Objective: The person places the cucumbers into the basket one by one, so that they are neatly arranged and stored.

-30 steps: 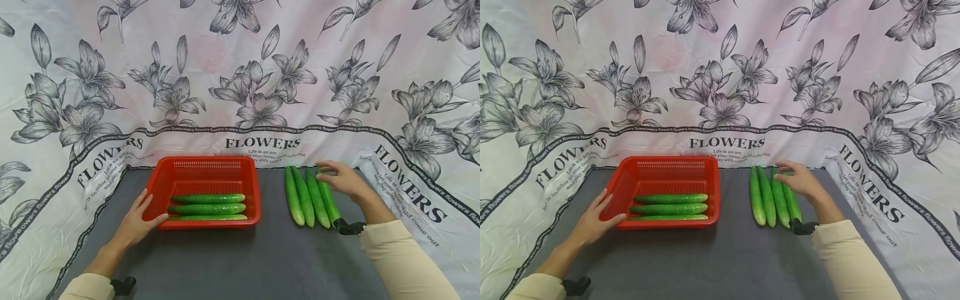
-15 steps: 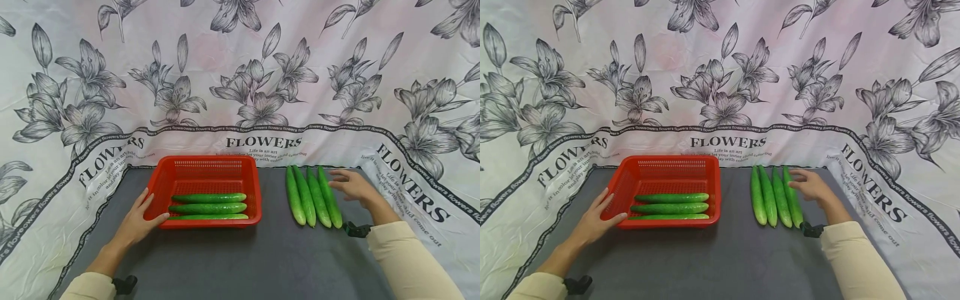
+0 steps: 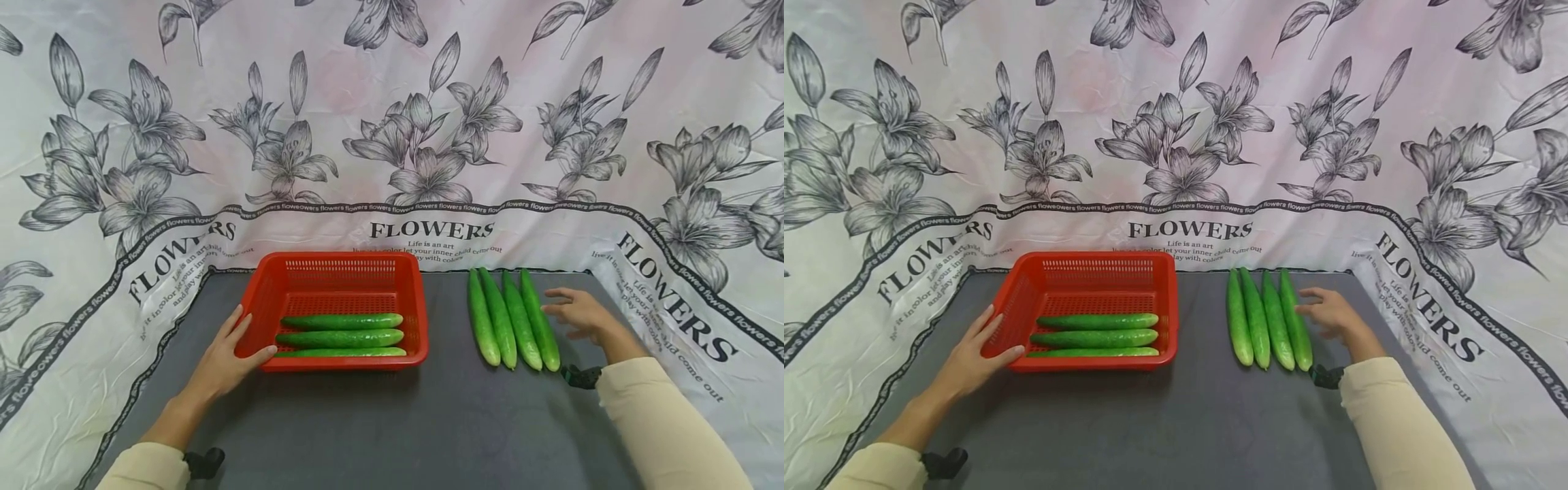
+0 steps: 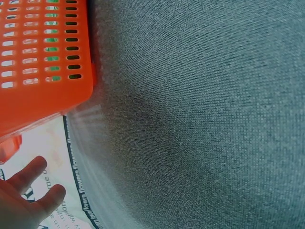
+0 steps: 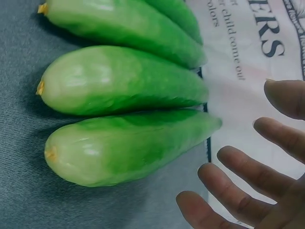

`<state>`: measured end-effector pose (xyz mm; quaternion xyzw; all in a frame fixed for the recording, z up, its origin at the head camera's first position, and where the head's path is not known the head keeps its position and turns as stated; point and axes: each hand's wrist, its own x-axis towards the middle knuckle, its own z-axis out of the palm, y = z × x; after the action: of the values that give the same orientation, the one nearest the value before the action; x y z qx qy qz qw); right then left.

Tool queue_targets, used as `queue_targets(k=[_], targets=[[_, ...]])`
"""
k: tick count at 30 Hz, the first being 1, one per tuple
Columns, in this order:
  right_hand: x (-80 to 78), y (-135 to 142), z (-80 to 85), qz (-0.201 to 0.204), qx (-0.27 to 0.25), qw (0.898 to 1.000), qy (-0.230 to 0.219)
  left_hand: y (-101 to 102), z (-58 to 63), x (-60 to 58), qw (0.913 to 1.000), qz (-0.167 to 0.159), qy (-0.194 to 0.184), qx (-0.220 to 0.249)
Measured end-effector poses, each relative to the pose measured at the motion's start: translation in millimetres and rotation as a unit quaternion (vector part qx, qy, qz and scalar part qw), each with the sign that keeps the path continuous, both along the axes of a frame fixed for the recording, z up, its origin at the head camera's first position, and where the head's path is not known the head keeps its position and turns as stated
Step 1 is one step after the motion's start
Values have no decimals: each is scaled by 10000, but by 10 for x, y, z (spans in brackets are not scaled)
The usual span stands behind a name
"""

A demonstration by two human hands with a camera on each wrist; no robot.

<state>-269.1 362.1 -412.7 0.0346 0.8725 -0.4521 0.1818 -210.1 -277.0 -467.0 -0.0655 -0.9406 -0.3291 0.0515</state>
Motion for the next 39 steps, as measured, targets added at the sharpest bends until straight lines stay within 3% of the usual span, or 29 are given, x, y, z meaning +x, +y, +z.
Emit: queue_targets(k=[27, 39], targets=[[-144, 11, -409, -522, -5, 9972, -535, 18, 20, 6, 10000, 17, 22, -16], [-187, -7, -478, -754, 179, 9951, -616, 13, 5, 4, 9999, 27, 79, -59]])
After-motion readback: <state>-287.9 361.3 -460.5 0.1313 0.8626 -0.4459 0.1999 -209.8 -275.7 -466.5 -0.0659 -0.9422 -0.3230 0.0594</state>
